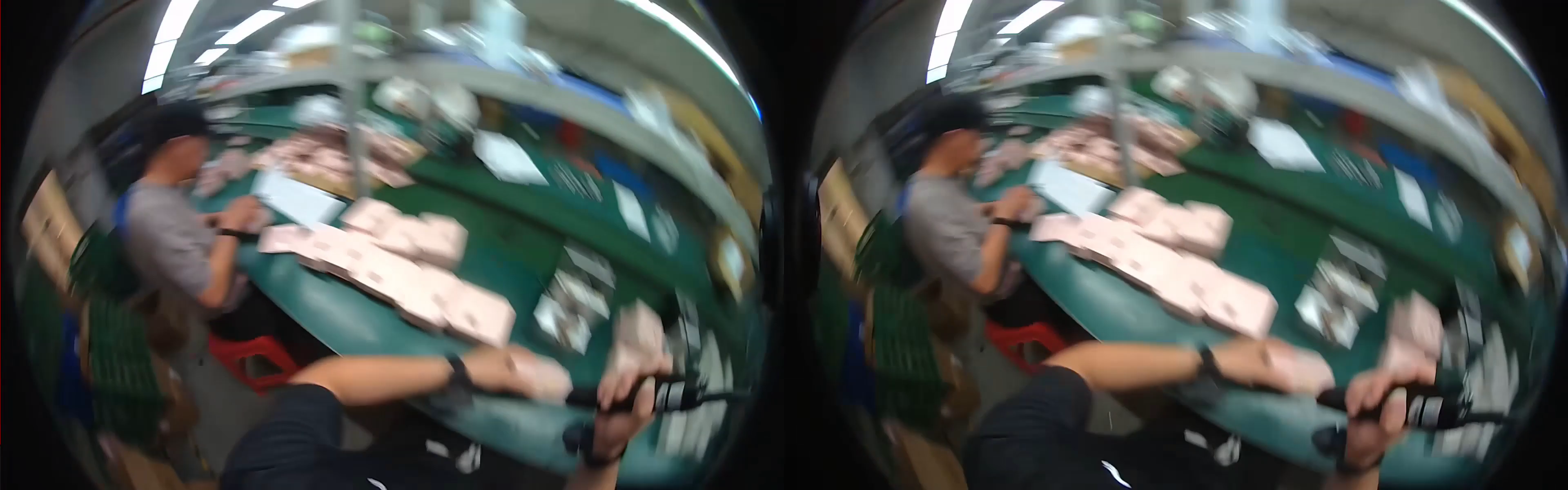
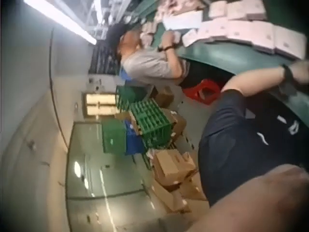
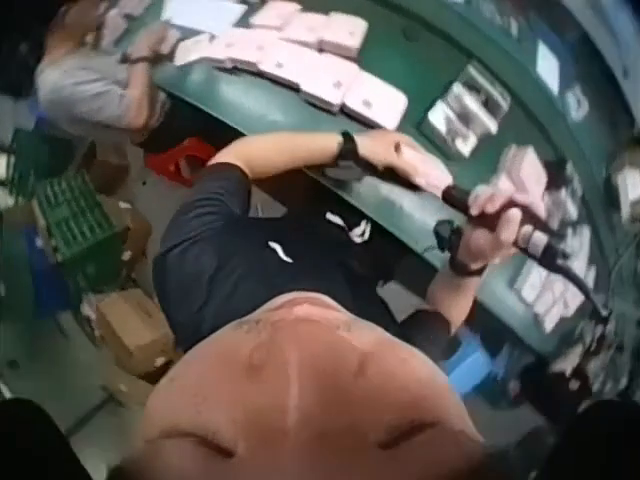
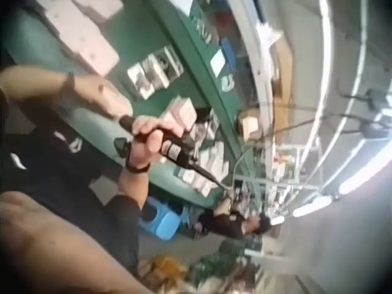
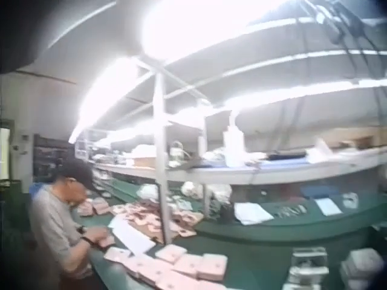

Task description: The person picks up a pink electronic device, uses a power screwdriver to drive screws into the back panel, and then places it onto a stack of completed units.

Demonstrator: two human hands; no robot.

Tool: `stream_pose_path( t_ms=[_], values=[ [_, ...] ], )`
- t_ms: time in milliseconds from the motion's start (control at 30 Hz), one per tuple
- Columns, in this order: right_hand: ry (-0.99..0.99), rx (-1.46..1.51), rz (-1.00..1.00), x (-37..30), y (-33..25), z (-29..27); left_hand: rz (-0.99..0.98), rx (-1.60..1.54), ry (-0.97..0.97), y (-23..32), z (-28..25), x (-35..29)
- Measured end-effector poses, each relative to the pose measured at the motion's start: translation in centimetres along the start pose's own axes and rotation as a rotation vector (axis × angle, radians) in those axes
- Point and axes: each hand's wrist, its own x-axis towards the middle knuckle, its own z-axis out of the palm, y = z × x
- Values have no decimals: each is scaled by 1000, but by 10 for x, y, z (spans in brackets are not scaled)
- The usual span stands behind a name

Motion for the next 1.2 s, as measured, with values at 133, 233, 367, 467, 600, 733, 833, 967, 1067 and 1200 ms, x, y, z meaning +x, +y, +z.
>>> stream_pose_path(
  t_ms=[133,233,367,467,600,733,833,967,1067,1200],
  values=[
    [71,-126,-70,-26,-41,-14,-628,-505,-206,-12,-25,10],
    [221,-259,-79,-65,-54,-57,-786,-83,-184,-17,-22,28],
    [421,-410,-23,-106,-64,-96,-115,612,34,3,5,13],
    [578,-533,-42,-133,-60,-124,297,886,24,-3,40,10],
    [685,-623,-145,-143,-58,-147,304,885,-68,1,66,18],
    [740,-547,-197,-137,-55,-155,435,789,-142,22,79,52],
    [771,-524,-197,-132,-57,-156,523,694,-138,48,104,102],
    [797,-519,-164,-128,-50,-153,693,645,-54,56,125,176],
    [787,-520,-196,-134,-49,-152,730,682,6,49,142,211],
    [804,-487,-226,-141,-51,-148,831,860,125,40,156,234]
  ],
)
